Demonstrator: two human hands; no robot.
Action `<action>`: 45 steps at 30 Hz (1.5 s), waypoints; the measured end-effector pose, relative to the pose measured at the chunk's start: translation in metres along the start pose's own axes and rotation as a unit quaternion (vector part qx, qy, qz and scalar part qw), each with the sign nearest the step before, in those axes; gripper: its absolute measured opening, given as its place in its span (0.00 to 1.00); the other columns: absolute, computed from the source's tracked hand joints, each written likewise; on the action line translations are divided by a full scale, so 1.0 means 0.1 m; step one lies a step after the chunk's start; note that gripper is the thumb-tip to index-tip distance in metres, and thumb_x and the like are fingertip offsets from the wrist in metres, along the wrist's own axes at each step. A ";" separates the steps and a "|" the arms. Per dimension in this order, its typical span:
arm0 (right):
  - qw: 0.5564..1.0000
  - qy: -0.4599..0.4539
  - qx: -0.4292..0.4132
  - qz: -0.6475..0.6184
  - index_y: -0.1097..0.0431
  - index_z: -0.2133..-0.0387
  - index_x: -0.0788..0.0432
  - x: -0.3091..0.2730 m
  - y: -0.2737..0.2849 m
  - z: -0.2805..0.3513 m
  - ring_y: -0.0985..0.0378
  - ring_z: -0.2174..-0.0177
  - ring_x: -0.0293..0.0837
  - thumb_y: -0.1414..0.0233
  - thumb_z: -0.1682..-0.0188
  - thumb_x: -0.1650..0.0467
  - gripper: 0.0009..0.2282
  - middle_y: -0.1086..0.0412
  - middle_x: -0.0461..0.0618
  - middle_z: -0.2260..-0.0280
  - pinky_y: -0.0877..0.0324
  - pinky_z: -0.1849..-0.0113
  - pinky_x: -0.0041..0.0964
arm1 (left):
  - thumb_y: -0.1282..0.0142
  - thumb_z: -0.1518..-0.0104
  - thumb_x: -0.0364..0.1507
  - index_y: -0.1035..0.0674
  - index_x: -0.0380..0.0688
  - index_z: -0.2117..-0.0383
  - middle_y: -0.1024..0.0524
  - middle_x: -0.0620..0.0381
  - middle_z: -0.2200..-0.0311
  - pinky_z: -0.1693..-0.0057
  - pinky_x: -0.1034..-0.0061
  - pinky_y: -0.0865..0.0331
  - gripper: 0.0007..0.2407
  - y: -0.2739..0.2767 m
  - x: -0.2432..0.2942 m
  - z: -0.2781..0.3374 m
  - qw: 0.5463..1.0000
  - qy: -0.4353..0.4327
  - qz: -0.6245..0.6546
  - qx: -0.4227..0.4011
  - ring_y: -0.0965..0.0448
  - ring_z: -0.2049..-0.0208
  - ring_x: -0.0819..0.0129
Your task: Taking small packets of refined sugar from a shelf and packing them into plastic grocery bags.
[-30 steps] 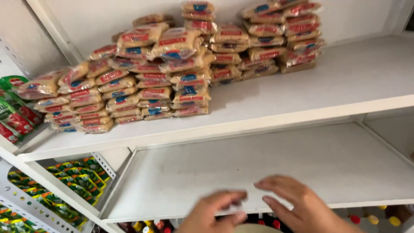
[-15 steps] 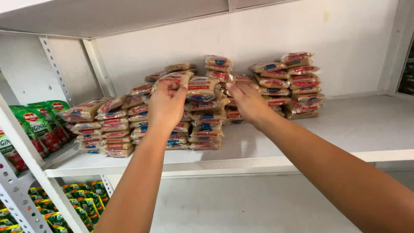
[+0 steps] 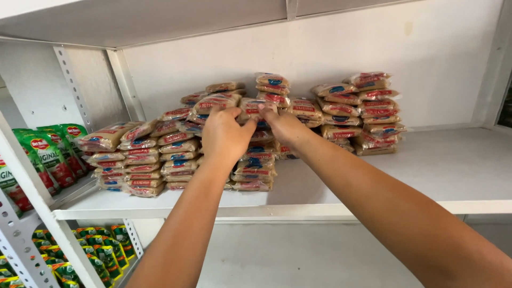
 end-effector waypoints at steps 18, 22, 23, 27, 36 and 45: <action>0.925 0.105 0.107 -0.350 0.32 0.47 0.63 0.31 0.50 1.33 0.27 0.51 0.43 0.51 0.46 0.65 0.17 0.25 0.51 0.54 0.37 0.45 0.44 | 0.27 0.61 0.31 0.25 0.47 0.44 0.29 0.49 0.42 0.37 0.49 0.38 0.32 0.02 0.45 0.80 0.963 -0.241 0.120 -0.035 0.34 0.39 0.45; 0.911 -0.004 0.087 -0.403 0.33 0.47 0.65 0.48 0.67 2.05 0.24 0.55 0.44 0.53 0.46 0.65 0.18 0.25 0.52 0.55 0.30 0.49 0.46 | 0.30 0.54 0.29 0.25 0.51 0.41 0.30 0.56 0.37 0.30 0.49 0.45 0.29 0.07 0.52 1.24 0.935 -0.324 0.116 -0.081 0.35 0.34 0.51; 0.910 -0.021 0.079 -0.406 0.33 0.47 0.66 0.52 0.71 2.21 0.24 0.55 0.44 0.53 0.46 0.65 0.18 0.26 0.53 0.54 0.30 0.49 0.46 | 0.31 0.51 0.29 0.24 0.52 0.40 0.29 0.59 0.37 0.28 0.49 0.47 0.27 0.07 0.53 1.35 0.930 -0.339 0.111 -0.087 0.34 0.33 0.55; 0.907 -0.074 0.072 -0.409 0.36 0.42 0.69 0.67 0.76 2.83 0.25 0.53 0.44 0.54 0.46 0.66 0.22 0.27 0.54 0.51 0.32 0.48 0.46 | 0.32 0.45 0.31 0.25 0.52 0.39 0.27 0.60 0.39 0.26 0.50 0.47 0.25 0.13 0.52 1.90 0.920 -0.348 0.137 -0.118 0.30 0.34 0.59; 0.903 -0.124 0.032 -0.410 0.45 0.35 0.78 1.59 0.89 4.09 0.26 0.48 0.55 0.55 0.44 0.72 0.25 0.30 0.71 0.47 0.32 0.47 0.51 | 0.35 0.43 0.28 0.26 0.49 0.39 0.28 0.54 0.37 0.30 0.61 0.35 0.23 0.24 0.32 3.22 0.907 -0.240 0.288 -0.191 0.29 0.34 0.60; 0.884 -0.274 -0.146 -0.349 0.38 0.41 0.76 2.24 0.57 4.47 0.16 0.59 0.55 0.48 0.50 0.75 0.23 0.23 0.72 0.57 0.19 0.58 0.51 | 0.37 0.41 0.37 0.24 0.37 0.45 0.22 0.49 0.49 0.41 0.64 0.27 0.22 -0.32 -0.18 4.62 0.350 0.495 0.676 -0.419 0.21 0.49 0.63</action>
Point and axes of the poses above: each hand's wrist, its own z-axis away from the middle knuckle, its own y-axis out of the back of the hand, x = y × z, the point moved 1 cm from there along -z, towards the middle knuckle
